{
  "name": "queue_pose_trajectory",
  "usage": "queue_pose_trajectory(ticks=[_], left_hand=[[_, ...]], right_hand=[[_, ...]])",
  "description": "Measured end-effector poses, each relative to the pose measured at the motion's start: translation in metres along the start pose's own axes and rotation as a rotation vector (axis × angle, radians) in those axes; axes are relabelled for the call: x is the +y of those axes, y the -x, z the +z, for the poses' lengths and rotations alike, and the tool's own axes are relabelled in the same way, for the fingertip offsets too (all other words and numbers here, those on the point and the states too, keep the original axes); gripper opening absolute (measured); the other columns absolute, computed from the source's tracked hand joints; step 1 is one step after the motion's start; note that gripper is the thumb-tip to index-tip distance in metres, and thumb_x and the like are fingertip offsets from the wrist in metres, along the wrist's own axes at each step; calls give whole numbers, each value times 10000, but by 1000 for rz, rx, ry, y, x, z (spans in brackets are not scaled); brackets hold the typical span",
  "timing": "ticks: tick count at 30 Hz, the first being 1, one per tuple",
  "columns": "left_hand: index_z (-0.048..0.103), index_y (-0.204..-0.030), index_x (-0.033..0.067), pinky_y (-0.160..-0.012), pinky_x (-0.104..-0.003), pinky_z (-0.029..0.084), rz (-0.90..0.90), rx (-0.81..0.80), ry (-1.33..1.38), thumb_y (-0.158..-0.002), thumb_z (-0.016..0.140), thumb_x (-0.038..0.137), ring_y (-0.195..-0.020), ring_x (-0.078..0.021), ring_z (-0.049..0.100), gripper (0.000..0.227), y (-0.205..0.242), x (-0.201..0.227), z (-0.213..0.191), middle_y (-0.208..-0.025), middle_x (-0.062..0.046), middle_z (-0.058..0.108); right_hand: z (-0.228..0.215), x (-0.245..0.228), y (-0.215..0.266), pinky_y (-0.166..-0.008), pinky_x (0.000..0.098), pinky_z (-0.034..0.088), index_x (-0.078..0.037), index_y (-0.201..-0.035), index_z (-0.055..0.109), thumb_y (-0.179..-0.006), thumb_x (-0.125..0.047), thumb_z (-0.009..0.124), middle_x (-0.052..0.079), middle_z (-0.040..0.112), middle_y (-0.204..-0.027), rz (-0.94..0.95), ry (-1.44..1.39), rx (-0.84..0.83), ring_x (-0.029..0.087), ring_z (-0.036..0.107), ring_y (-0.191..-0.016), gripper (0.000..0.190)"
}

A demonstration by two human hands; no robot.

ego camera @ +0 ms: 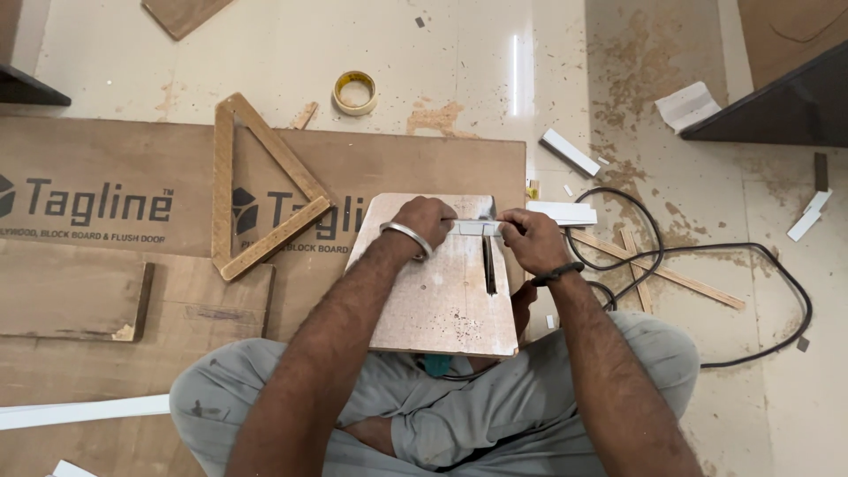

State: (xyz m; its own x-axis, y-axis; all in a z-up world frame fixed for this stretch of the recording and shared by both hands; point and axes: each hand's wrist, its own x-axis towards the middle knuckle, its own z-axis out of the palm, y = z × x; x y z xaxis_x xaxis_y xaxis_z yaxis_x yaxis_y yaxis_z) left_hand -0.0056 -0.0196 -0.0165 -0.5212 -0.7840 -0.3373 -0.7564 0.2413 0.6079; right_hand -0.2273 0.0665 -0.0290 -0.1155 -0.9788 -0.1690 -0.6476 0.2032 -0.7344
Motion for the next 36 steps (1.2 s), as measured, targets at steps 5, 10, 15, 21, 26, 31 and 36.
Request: queue_pose_trajectory(ticks=[5,10,15,21,26,31,36], left_hand=[[785,-1117,173,-927,-421,559,-36,-16,8,-927,661,193,-964,-317,725,227,5,3,-2,-1048,-144,759],[789,-1108,182,-914,-415,568,-53,-41,7,-924,654,182,-958,-315,727,228,8,5,-2,-1037,-143,759],[791,-1102,177,-909,-417,567,-22,-29,3,-926,656,192,-956,-321,724,222,9,5,-1,-1024,-146,760],[790,-1094,178,-904,-424,565,-7,-21,-9,-922,659,196,-949,-325,723,217,11,2,2,-1015,-149,759],[794,-1083,173,-908,-427,560,13,-3,2,-924,658,197,-953,-329,720,210,13,2,4,-1009,-154,758],[794,-1087,181,-910,-420,563,16,-17,-18,-923,652,206,-957,-320,722,219,18,6,1,-1019,-141,760],[792,-1093,190,-914,-422,561,16,-17,-25,-919,654,208,-961,-321,722,223,23,9,-1,-1026,-135,761]], right_hand=[[2,7,2,-697,331,568,-56,-1109,749,-936,-217,646,86,755,-800,-20,-25,2,164,715,-713,258],[3,8,4,-704,331,567,-59,-1121,753,-932,-227,657,92,757,-810,-25,-1,16,169,720,-728,271],[0,6,7,-706,335,565,-56,-1114,753,-931,-228,657,93,755,-818,-37,12,11,179,718,-733,269],[1,6,9,-707,332,569,-56,-1111,751,-927,-223,656,92,755,-821,-39,6,14,176,723,-732,266],[-1,4,14,-704,327,567,-64,-1111,756,-923,-217,651,86,760,-822,-16,8,15,174,725,-728,265],[-4,-1,22,-693,321,565,-37,-1094,752,-922,-188,654,70,753,-838,-103,-51,21,157,703,-722,249],[-3,1,24,-686,311,556,-38,-1112,749,-927,-189,660,68,746,-795,-77,-61,13,140,688,-709,254]])
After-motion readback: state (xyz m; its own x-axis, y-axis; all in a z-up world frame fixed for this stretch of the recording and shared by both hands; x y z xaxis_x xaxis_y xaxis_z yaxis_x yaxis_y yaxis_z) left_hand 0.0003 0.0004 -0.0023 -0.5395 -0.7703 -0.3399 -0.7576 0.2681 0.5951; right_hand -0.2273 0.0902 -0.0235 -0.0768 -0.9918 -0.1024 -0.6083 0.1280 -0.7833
